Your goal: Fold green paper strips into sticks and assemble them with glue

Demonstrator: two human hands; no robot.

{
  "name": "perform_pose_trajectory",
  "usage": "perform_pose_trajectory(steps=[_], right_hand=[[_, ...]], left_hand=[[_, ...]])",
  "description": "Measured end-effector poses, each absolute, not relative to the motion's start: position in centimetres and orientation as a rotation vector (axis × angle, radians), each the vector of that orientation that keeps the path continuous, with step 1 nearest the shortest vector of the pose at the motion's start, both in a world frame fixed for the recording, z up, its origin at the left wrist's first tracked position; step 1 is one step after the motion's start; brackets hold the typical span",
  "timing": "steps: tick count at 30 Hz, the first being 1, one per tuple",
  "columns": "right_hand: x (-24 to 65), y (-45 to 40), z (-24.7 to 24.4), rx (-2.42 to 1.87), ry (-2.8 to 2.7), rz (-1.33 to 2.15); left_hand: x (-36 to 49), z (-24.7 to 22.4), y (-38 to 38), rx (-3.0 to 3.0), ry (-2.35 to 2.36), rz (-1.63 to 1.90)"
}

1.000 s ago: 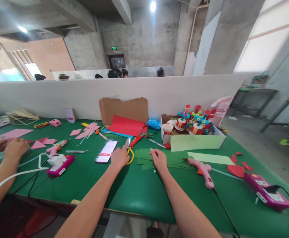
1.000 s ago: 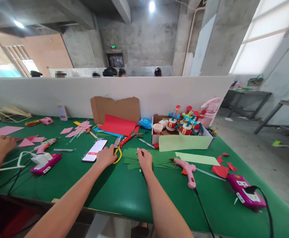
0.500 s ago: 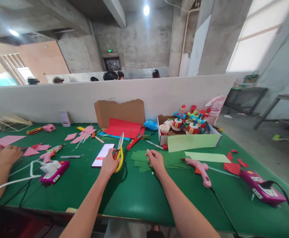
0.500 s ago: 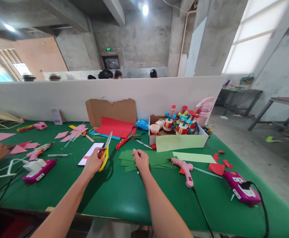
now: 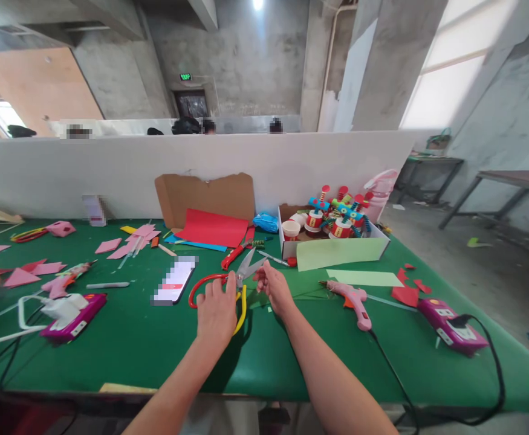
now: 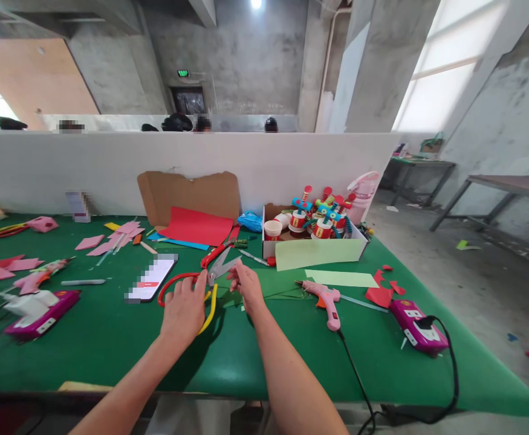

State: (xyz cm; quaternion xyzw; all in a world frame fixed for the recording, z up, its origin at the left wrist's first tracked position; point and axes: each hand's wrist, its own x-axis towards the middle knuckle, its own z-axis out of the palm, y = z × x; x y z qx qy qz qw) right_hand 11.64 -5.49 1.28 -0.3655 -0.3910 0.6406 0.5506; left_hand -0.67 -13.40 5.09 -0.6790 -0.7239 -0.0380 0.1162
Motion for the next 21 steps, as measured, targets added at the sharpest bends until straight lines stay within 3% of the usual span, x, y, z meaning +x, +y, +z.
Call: perform_pose_trajectory(steps=[7,13,21], right_hand=[[11.9,-5.6,0.9,-1.052,-1.128,1.334],[12.9,-4.7,0.5,-1.14,-1.053,1.113],[12.6,-4.9,0.7,-1.114,-1.062,1.177]], left_hand=[[0.6,4.2,-13.9,-2.044,-2.069,-0.068],[-1.8,5.0,-12.2,-2.079,-2.296,-0.123],[-5.9,7.0,-8.8,-1.977,-2.573,0.001]])
